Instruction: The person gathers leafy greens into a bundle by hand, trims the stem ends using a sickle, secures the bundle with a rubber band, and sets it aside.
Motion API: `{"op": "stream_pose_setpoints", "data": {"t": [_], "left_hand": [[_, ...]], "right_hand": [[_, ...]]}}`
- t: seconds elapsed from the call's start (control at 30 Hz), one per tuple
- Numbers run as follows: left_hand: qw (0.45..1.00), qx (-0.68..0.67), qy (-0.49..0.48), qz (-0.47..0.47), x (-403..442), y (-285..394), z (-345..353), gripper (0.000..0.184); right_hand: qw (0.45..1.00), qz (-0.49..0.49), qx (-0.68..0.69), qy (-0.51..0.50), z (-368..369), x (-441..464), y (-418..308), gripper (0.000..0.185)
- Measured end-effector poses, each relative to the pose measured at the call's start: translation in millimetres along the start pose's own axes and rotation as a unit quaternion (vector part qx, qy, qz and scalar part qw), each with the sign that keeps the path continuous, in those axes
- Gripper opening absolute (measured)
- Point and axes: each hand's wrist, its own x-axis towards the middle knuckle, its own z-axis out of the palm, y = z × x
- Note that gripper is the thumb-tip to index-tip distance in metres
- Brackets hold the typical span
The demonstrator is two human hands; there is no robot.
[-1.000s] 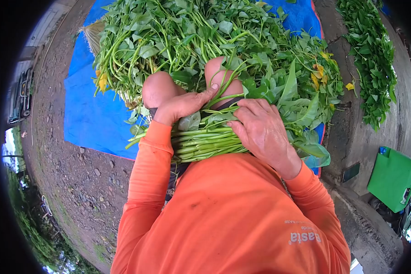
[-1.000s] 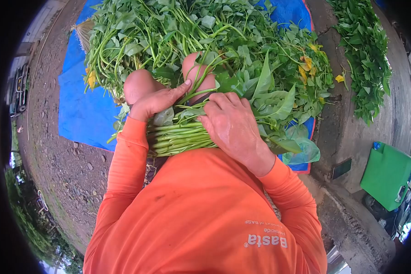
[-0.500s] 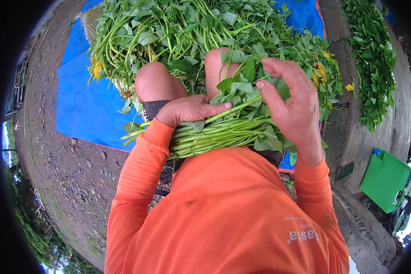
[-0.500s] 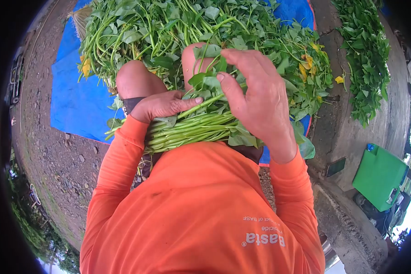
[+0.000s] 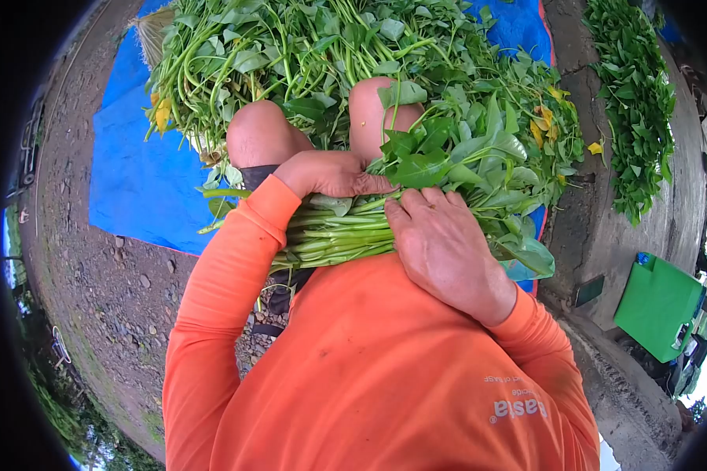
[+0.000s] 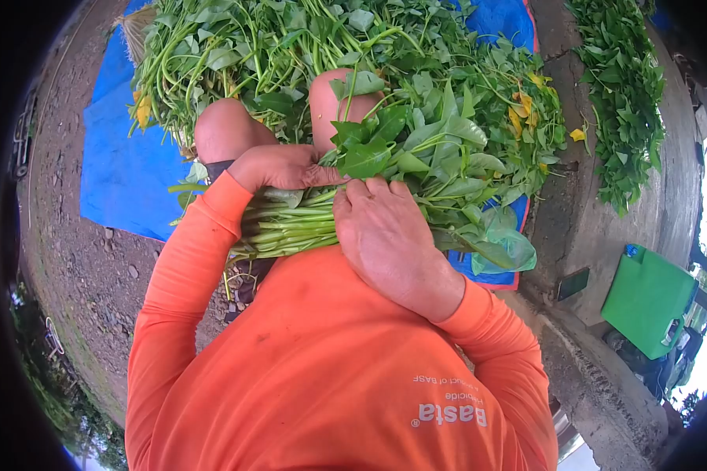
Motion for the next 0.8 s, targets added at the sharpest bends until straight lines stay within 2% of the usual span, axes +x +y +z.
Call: {"op": "stream_pose_setpoints", "data": {"t": [0.03,0.07,0.1,0.17,0.2,0.23,0.3,0.4,0.43,0.5,0.57,0.63,0.67,0.8], "left_hand": [[1.000,0.017,-0.014,0.011,7.1,-4.4,-2.2,0.079],[0.999,0.034,-0.011,0.011,13.2,-8.2,-5.3,0.068],[0.997,-0.055,-0.006,0.051,16.6,-16.1,-0.7,0.064],[0.965,-0.228,-0.002,0.128,19.6,-30.7,16.3,0.056],[0.952,-0.303,-0.033,0.029,0.5,-9.6,13.5,0.051],[0.933,-0.350,-0.075,0.027,10.2,-24.8,18.2,0.055],[0.961,-0.263,-0.037,0.077,21.6,-40.3,25.0,0.053],[0.957,-0.278,-0.053,0.066,23.5,-40.3,26.0,0.055],[0.972,-0.223,-0.057,0.042,3.8,-11.6,14.4,0.057],[0.967,-0.241,-0.067,0.038,4.3,-9.9,16.0,0.058],[0.978,-0.196,-0.065,0.031,-0.5,-6.3,15.0,0.057],[0.972,-0.213,-0.081,0.066,5.0,-13.7,21.1,0.056],[0.959,-0.247,-0.129,0.060,7.3,-17.6,21.0,0.055],[0.976,-0.137,-0.096,0.139,17.8,-35.5,21.6,0.056]], "right_hand": [[1.000,-0.004,-0.012,-0.012,-2.3,0.5,-2.0,0.032],[0.999,-0.009,-0.025,-0.022,-7.0,2.9,-3.1,0.031],[0.999,-0.013,-0.037,-0.032,-10.0,4.6,-3.2,0.030],[0.999,-0.036,-0.008,0.025,-6.2,1.3,-1.0,0.028],[0.997,-0.045,0.004,0.056,-4.2,-0.1,1.8,0.028],[0.997,-0.048,0.011,0.060,-1.9,-0.3,3.2,0.027],[0.996,-0.055,0.030,0.062,3.1,-1.1,0.4,0.026],[0.998,-0.046,0.020,0.040,-1.7,1.5,-0.2,0.018],[0.998,-0.043,0.018,0.043,-2.6,3.9,-0.3,0.016],[0.998,-0.044,-0.004,0.050,-4.0,5.7,-1.5,0.009],[0.997,-0.043,0.012,0.070,-2.2,6.4,0.7,0.007],[0.996,-0.061,0.027,0.054,-1.2,6.7,7.5,0.007],[0.996,-0.066,0.034,0.046,-0.3,6.5,9.6,0.008],[0.995,-0.072,0.052,0.050,6.4,7.7,14.4,0.011]]}}
